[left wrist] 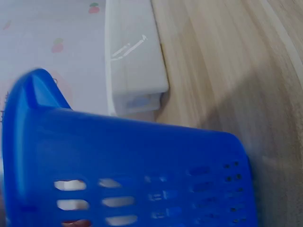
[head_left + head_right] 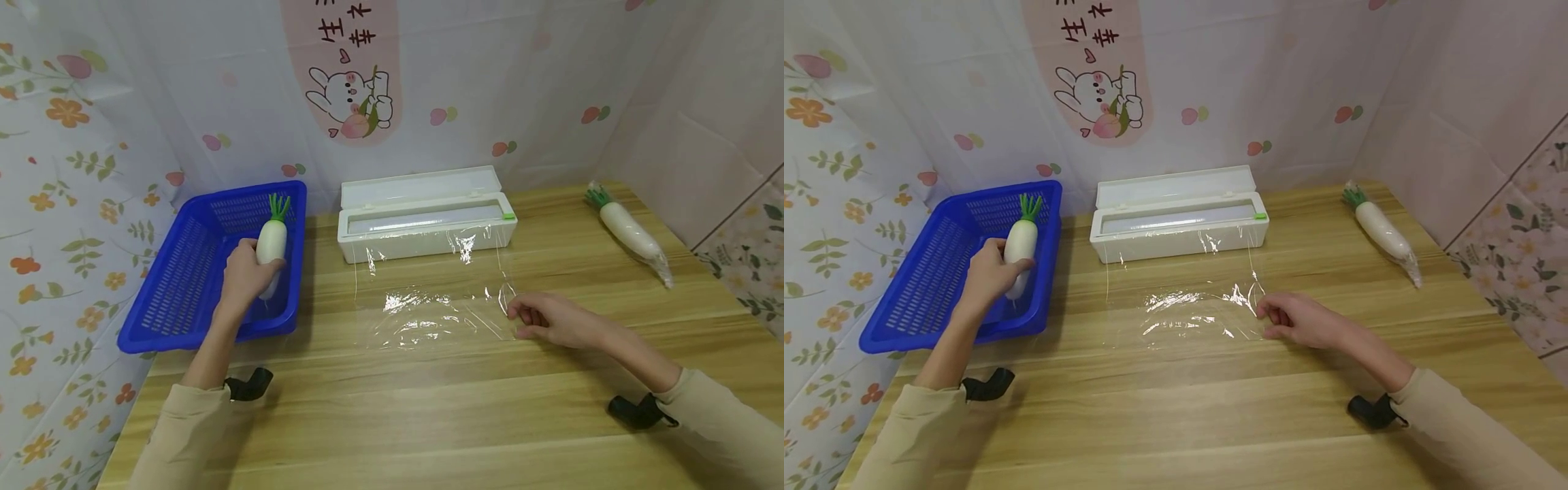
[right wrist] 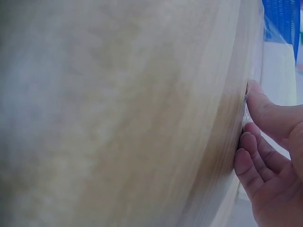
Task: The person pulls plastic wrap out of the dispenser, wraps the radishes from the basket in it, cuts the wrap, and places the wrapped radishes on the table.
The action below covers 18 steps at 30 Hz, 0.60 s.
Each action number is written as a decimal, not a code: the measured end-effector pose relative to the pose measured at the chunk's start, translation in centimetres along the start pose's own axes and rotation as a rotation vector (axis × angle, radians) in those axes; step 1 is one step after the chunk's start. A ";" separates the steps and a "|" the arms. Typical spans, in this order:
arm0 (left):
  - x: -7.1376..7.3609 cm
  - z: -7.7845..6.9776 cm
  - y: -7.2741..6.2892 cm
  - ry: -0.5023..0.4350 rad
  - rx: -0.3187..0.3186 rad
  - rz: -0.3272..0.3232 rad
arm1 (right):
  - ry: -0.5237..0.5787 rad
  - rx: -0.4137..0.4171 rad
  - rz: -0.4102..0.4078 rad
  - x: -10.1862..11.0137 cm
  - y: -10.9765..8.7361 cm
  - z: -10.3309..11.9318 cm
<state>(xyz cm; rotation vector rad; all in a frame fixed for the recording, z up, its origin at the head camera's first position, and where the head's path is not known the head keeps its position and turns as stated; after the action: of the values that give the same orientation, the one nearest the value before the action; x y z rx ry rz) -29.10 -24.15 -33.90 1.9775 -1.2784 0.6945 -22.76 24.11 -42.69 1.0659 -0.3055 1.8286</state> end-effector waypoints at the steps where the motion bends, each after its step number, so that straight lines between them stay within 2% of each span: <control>1: 0.2 -0.3 -0.1 -0.019 -0.012 -0.022 | 0.001 -0.005 0.002 0.0 0.0 0.0; 10: 1.3 -3.6 -1.2 -0.139 -0.121 -0.148 | 0.000 0.002 -0.004 0.0 0.1 0.1; 18: 0.6 -7.0 -2.8 -0.208 -0.313 -0.235 | -0.003 0.037 -0.020 0.1 0.1 0.2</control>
<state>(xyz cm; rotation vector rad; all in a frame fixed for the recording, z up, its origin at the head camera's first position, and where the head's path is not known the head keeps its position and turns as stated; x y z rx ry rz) -26.80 -18.29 -29.73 1.9298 -1.1641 0.1656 -22.77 23.94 -42.48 1.0932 -0.2624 1.8213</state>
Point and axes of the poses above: each hand's wrist, its own y-axis towards the middle knuckle, its own x-axis out of the back of the hand, z = x × y, the point moved 7 cm from there along y, towards the middle knuckle, and after that the axes turned 14 degrees about -z, right-handed, at the moved point
